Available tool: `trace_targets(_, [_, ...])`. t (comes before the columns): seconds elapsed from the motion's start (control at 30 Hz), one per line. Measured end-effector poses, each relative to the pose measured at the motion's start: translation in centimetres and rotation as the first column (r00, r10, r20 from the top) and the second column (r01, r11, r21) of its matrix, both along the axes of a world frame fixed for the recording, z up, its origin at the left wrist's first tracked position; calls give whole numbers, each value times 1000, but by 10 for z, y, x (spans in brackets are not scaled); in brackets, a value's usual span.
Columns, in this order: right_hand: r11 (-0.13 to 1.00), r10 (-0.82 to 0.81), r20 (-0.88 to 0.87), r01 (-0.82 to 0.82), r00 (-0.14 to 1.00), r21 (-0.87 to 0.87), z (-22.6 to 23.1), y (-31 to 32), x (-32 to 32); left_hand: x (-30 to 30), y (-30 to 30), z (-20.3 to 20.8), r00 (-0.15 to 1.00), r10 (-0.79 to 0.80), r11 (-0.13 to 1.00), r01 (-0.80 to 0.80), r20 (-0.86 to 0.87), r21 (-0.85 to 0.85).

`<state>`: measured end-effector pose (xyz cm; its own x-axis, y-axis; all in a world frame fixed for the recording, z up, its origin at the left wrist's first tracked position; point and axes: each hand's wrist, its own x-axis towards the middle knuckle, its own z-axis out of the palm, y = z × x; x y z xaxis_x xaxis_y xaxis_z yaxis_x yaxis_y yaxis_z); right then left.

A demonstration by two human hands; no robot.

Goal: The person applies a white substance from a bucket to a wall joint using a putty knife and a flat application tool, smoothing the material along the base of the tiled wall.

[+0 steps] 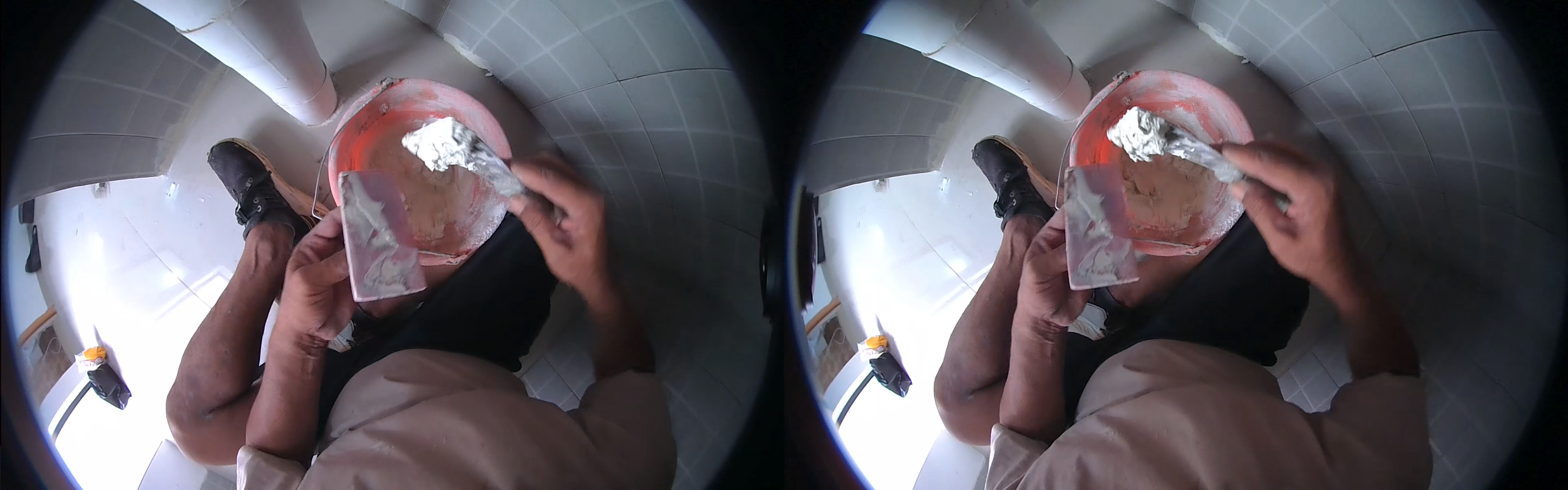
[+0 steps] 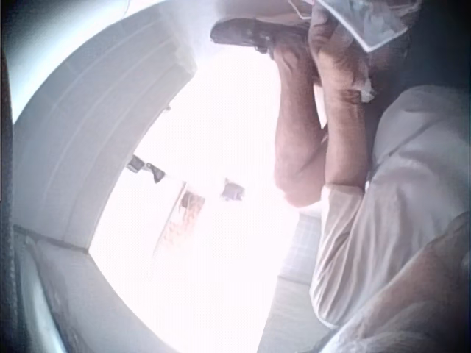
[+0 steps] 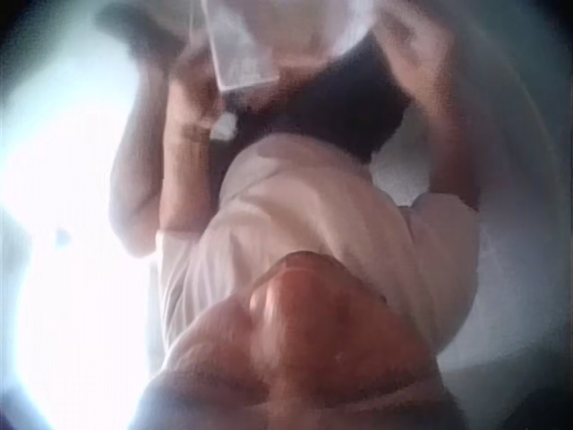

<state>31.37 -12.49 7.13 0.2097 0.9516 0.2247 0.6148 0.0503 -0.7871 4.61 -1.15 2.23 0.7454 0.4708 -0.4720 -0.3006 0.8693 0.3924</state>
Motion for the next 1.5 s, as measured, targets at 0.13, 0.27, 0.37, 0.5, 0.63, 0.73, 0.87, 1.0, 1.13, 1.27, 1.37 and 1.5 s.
trace_targets(0.13, [971, -157, 47, 146, 986, 191, -16, -14, -33, 31, -12, -1, 991, 52, 989, -34, 127, -143])
trace_targets(0.27, [974, -153, 3, 150, 988, 170, -31, -26, -50, 55, -16, 8, 956, 114, 973, -52, 272, -226])
trace_targets(0.37, [977, -147, 140, 122, 979, 176, -30, -33, -47, 58, -14, 5, 965, 89, 990, -58, 246, -130])
trace_targets(0.5, [984, -127, 275, 85, 953, 159, -24, -38, -39, 61, -14, 7, 964, 92, 991, -64, 249, -115])
trace_targets(0.63, [987, -99, 322, 52, 941, 152, -22, -41, -37, 59, -14, 9, 970, 130, 989, -112, 206, -99])
trace_targets(0.73, [988, -98, 342, 49, 935, 148, -23, -45, -36, 51, -11, 1, 967, 153, 987, -138, 202, -89])
trace_targets(0.87, [981, -159, 246, 124, 956, 149, -27, -56, -34, 36, 3, 5, 967, 181, 983, -180, 180, -24])
trace_targets(1.0, [987, -120, -315, 148, 941, 66, -22, -52, -43, 29, 4, 0, 987, 67, 998, -66, 145, -14])
trace_targets(1.13, [990, -96, -898, -55, 429, -132, -25, -34, -57, 28, -5, -4, 985, 8, 999, -2, 172, -35])
trace_targets(1.27, [963, -127, -880, -154, 457, -219, -27, -37, -56, 25, -2, -7, 988, -14, 1000, 10, 155, 27])
trace_targets(1.37, [968, -150, -858, -105, 491, -229, -33, -43, -57, 21, -2, -7, 986, -11, 999, 5, 168, 36])
trace_targets(1.5, [968, -167, -817, -68, 552, -243, -42, -60, -52, 8, 11, -4, 996, 42, 991, -52, 84, 120])
